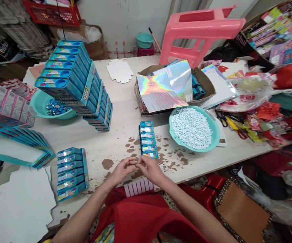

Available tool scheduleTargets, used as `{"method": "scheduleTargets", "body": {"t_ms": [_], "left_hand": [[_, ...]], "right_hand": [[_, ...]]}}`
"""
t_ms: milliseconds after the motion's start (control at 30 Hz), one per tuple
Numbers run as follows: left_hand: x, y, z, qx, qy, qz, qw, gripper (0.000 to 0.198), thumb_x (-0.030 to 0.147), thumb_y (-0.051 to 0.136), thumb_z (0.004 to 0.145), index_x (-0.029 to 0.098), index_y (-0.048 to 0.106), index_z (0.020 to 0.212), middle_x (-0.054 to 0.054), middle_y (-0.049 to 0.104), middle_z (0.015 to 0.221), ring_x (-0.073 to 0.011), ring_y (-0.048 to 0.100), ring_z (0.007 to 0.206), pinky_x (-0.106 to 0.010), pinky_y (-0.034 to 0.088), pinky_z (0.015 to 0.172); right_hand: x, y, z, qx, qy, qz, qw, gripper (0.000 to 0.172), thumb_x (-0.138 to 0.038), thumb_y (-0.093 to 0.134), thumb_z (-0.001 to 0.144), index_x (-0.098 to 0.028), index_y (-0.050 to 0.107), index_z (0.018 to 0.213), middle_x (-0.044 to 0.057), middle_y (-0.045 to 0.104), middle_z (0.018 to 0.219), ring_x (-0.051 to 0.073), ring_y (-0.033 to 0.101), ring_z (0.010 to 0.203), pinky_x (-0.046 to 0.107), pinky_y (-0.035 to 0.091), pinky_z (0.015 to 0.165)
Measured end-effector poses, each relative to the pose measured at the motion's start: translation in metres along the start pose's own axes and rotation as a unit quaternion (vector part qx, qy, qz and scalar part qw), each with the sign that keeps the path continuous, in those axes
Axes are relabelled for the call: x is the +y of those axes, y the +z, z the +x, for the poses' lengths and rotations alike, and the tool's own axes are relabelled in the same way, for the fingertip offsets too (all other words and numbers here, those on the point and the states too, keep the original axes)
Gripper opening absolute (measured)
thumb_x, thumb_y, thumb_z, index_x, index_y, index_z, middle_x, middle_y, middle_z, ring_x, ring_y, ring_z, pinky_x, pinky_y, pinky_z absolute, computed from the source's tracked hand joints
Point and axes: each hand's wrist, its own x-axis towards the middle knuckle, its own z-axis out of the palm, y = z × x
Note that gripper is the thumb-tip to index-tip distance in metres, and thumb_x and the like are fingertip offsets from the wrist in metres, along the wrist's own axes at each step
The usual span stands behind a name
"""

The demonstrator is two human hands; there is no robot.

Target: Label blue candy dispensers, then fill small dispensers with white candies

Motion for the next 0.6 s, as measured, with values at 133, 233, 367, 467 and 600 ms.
{"method": "scheduleTargets", "body": {"t_ms": [133,233,367,467,600], "left_hand": [[0.032,-0.008,0.057,0.061,0.072,0.151,0.984,0.050,0.044,0.041,0.088,0.023,0.041,0.133,-0.009,0.054,0.119,-0.0224,0.050,0.108,-0.035,0.042,0.089],[0.043,-0.016,0.105,0.108,0.127,0.363,0.917,0.051,0.032,0.035,0.090,0.030,0.028,0.141,-0.009,0.045,0.129,-0.0251,0.041,0.116,-0.040,0.038,0.093],[0.036,-0.024,0.137,0.085,0.148,0.539,0.825,0.064,0.007,0.034,0.084,0.039,0.028,0.140,-0.006,0.039,0.138,-0.0291,0.036,0.120,-0.045,0.034,0.092],[0.024,-0.030,0.131,0.087,0.147,0.541,0.824,0.065,0.005,0.033,0.083,0.038,0.031,0.139,-0.005,0.035,0.143,-0.0311,0.033,0.122,-0.049,0.032,0.094],[0.029,-0.025,0.109,0.129,0.141,0.367,0.911,0.047,0.026,0.036,0.090,0.026,0.039,0.137,-0.010,0.038,0.141,-0.0290,0.034,0.124,-0.045,0.031,0.099]], "right_hand": [[0.006,-0.033,0.018,0.098,0.065,0.055,0.992,0.013,-0.028,0.055,0.083,-0.020,0.053,0.073,-0.001,0.057,0.069,0.012,0.051,0.061,0.023,0.038,0.060],[0.016,-0.047,0.018,0.131,0.107,0.097,0.981,0.018,-0.035,0.055,0.082,-0.020,0.053,0.072,-0.002,0.056,0.066,0.012,0.049,0.059,0.023,0.039,0.057],[0.028,-0.059,0.016,0.134,0.135,0.134,0.973,0.021,-0.038,0.056,0.081,-0.020,0.054,0.071,-0.001,0.056,0.066,0.013,0.049,0.059,0.024,0.041,0.058],[0.032,-0.068,0.020,0.150,0.134,0.129,0.971,0.020,-0.038,0.056,0.080,-0.020,0.054,0.071,-0.001,0.058,0.067,0.014,0.050,0.061,0.025,0.042,0.059],[0.030,-0.080,0.032,0.166,0.129,0.141,0.967,0.019,-0.038,0.056,0.079,-0.020,0.054,0.071,0.000,0.058,0.068,0.014,0.050,0.061,0.025,0.041,0.058]]}}
